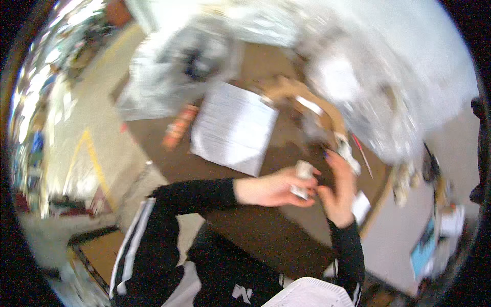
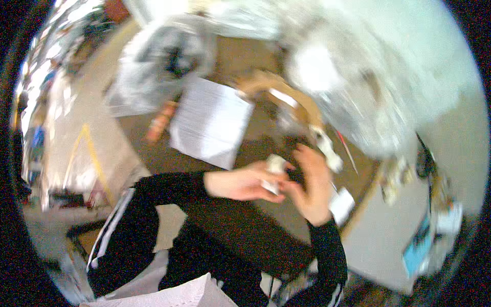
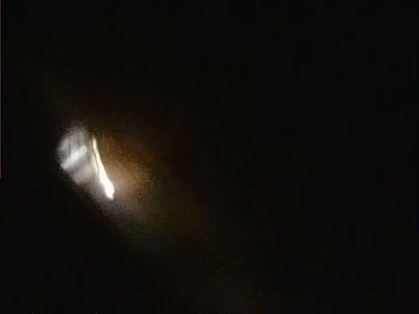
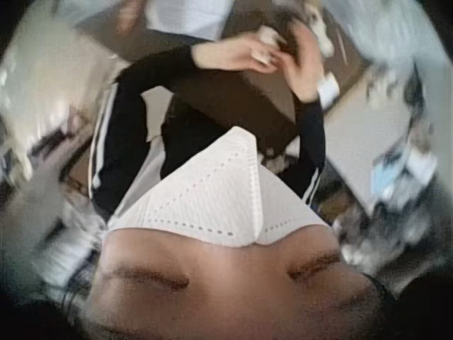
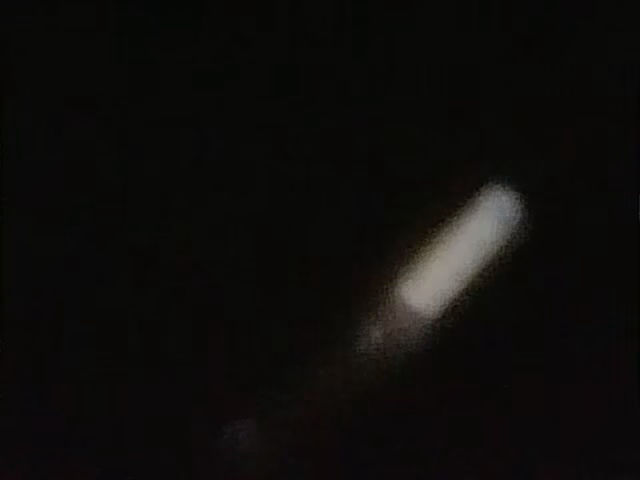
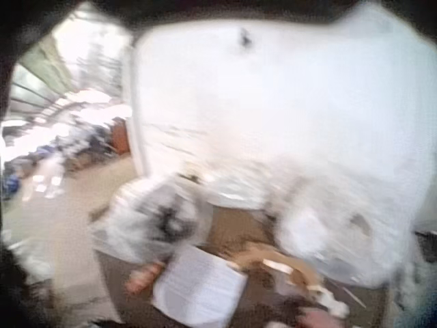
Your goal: The person repeatedly picks up small white plastic items, aligns them into stacks, and secures each stack with a rubber band. They place the finished bundles on the table and continue the process with additional items.
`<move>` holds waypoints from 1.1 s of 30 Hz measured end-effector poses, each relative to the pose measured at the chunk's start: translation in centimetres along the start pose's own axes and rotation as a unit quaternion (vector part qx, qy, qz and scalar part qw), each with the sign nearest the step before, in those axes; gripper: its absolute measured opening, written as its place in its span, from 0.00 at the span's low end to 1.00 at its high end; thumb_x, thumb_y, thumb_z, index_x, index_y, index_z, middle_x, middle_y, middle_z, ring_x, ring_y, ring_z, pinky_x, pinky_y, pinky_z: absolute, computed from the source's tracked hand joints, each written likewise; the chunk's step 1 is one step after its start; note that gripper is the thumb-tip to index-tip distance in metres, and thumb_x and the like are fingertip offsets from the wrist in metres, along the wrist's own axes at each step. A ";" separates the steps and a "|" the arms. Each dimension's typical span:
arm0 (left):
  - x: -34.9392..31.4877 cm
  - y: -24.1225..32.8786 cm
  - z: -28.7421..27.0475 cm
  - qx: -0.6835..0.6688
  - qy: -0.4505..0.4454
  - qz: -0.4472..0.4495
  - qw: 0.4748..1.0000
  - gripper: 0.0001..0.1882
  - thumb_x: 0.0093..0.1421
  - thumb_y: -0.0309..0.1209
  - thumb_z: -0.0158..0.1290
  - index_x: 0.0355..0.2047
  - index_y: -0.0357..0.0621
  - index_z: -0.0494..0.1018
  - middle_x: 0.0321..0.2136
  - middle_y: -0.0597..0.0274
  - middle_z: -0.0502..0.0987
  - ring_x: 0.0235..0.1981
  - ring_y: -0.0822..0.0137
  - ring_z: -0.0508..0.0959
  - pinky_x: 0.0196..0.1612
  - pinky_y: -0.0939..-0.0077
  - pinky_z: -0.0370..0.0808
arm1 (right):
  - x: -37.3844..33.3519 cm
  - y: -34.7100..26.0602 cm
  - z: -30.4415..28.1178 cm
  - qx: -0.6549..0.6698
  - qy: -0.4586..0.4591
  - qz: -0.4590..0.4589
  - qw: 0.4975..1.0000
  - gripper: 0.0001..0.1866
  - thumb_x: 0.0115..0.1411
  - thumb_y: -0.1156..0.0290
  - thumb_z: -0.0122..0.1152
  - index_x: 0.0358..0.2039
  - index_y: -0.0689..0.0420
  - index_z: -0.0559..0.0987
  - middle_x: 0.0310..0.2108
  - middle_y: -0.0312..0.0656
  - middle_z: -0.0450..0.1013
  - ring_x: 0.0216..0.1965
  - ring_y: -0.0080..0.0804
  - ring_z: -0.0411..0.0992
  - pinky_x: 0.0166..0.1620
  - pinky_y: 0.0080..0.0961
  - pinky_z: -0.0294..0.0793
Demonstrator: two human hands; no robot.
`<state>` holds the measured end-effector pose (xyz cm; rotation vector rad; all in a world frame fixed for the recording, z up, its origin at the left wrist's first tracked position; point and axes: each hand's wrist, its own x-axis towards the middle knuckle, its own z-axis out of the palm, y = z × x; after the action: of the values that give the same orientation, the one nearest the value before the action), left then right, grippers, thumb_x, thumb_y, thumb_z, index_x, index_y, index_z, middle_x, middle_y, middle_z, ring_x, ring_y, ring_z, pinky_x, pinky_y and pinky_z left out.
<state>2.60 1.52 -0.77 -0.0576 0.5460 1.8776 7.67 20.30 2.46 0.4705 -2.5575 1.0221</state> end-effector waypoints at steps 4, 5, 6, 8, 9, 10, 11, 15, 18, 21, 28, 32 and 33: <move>1.4 1.0 -1.6 -0.038 -0.079 0.021 0.996 0.18 0.62 0.29 0.55 0.51 0.41 0.67 0.32 0.66 0.73 0.37 0.71 0.75 0.42 0.75 0.76 | -0.4 3.9 -0.9 -0.152 0.071 0.124 0.978 0.27 0.56 0.77 0.59 0.58 0.60 0.69 0.59 0.51 0.65 0.59 0.49 0.64 0.60 0.41 0.61; 1.3 1.3 -1.8 -0.019 -0.061 0.030 0.998 0.19 0.62 0.31 0.56 0.52 0.44 0.67 0.37 0.65 0.74 0.41 0.71 0.76 0.43 0.75 0.78 | -0.5 4.9 -1.0 -0.153 0.082 0.145 0.974 0.28 0.56 0.79 0.59 0.58 0.60 0.68 0.58 0.52 0.66 0.58 0.50 0.65 0.59 0.40 0.63; 0.9 2.2 -1.2 -0.003 -0.060 0.051 0.997 0.18 0.62 0.31 0.55 0.51 0.43 0.67 0.39 0.65 0.74 0.42 0.70 0.76 0.46 0.74 0.78 | -0.9 6.6 -1.3 -0.136 0.077 0.166 0.974 0.27 0.56 0.79 0.59 0.58 0.61 0.69 0.57 0.52 0.68 0.57 0.50 0.66 0.57 0.39 0.65; 0.4 1.7 -0.2 0.005 -0.052 0.078 0.996 0.17 0.62 0.32 0.55 0.49 0.43 0.67 0.40 0.64 0.73 0.42 0.68 0.76 0.50 0.71 0.78 | -1.8 7.7 -2.0 -0.138 0.064 0.204 0.967 0.23 0.56 0.81 0.58 0.54 0.62 0.72 0.51 0.53 0.72 0.52 0.51 0.71 0.54 0.37 0.68; 0.2 1.8 -0.1 0.004 -0.046 0.085 0.995 0.16 0.62 0.32 0.55 0.49 0.43 0.67 0.40 0.64 0.73 0.42 0.68 0.76 0.51 0.70 0.78 | -1.6 7.5 -2.1 -0.125 0.057 0.222 0.965 0.22 0.56 0.81 0.58 0.53 0.63 0.73 0.50 0.53 0.73 0.52 0.51 0.71 0.54 0.37 0.68; 0.1 1.9 0.0 0.003 -0.039 0.091 0.995 0.16 0.62 0.32 0.55 0.48 0.42 0.67 0.40 0.64 0.73 0.42 0.68 0.76 0.52 0.69 0.78 | -1.5 7.1 -2.1 -0.111 0.050 0.242 0.963 0.20 0.56 0.81 0.58 0.51 0.63 0.74 0.49 0.54 0.73 0.51 0.51 0.71 0.54 0.37 0.69; 0.4 1.8 -0.4 -0.008 -0.037 0.090 0.995 0.15 0.62 0.32 0.55 0.48 0.43 0.67 0.40 0.65 0.72 0.41 0.69 0.76 0.51 0.70 0.78 | -1.2 6.6 -2.2 -0.100 0.041 0.261 0.959 0.19 0.56 0.81 0.58 0.50 0.63 0.75 0.49 0.54 0.73 0.51 0.50 0.71 0.54 0.37 0.69; 1.0 1.6 -1.1 0.015 -0.033 0.101 0.994 0.14 0.61 0.32 0.57 0.45 0.46 0.69 0.34 0.70 0.72 0.35 0.75 0.75 0.40 0.76 0.78 | -0.7 4.7 -1.6 0.043 0.157 0.230 0.959 0.12 0.60 0.77 0.57 0.44 0.66 0.76 0.43 0.47 0.75 0.44 0.35 0.72 0.51 0.30 0.68; 1.0 1.2 -0.6 0.086 -0.030 0.128 0.988 0.14 0.60 0.32 0.58 0.45 0.47 0.70 0.31 0.72 0.73 0.31 0.78 0.73 0.33 0.81 0.74 | -0.9 1.9 -0.6 0.194 0.188 0.219 0.938 0.14 0.61 0.77 0.54 0.48 0.64 0.72 0.44 0.41 0.72 0.45 0.30 0.68 0.52 0.27 0.66; 0.7 0.5 0.3 0.150 -0.028 0.145 0.977 0.12 0.60 0.31 0.59 0.42 0.45 0.71 0.28 0.72 0.73 0.27 0.80 0.71 0.28 0.84 0.69 | -2.1 -0.7 1.5 0.212 0.115 0.200 0.950 0.15 0.64 0.77 0.51 0.51 0.60 0.70 0.41 0.37 0.70 0.42 0.24 0.67 0.47 0.23 0.67; 0.7 1.2 -0.5 0.139 0.018 0.156 0.978 0.07 0.60 0.31 0.59 0.35 0.44 0.73 0.27 0.70 0.74 0.26 0.79 0.71 0.25 0.81 0.65 | -0.8 -1.7 0.6 -0.017 0.085 0.012 0.996 0.10 0.51 0.82 0.64 0.36 0.61 0.83 0.35 0.46 0.77 0.35 0.39 0.76 0.41 0.28 0.75; 0.4 0.7 -1.2 0.117 0.054 0.125 0.984 0.12 0.60 0.33 0.59 0.41 0.43 0.72 0.36 0.66 0.76 0.35 0.74 0.77 0.40 0.75 0.76 | -0.5 -0.9 0.2 -0.040 0.053 -0.085 0.994 0.12 0.46 0.80 0.66 0.34 0.60 0.82 0.33 0.42 0.76 0.33 0.38 0.76 0.36 0.30 0.76; 0.2 0.9 -0.4 0.134 0.073 0.122 0.981 0.11 0.60 0.33 0.59 0.40 0.43 0.73 0.34 0.67 0.76 0.33 0.77 0.76 0.36 0.78 0.74 | -0.3 -0.7 -0.1 -0.033 0.048 -0.087 0.994 0.11 0.46 0.79 0.66 0.33 0.60 0.82 0.33 0.42 0.76 0.32 0.38 0.76 0.35 0.31 0.76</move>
<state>1.61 1.35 -0.88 0.0522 0.9393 2.0298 8.24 19.92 2.79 0.5992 -2.4084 0.8732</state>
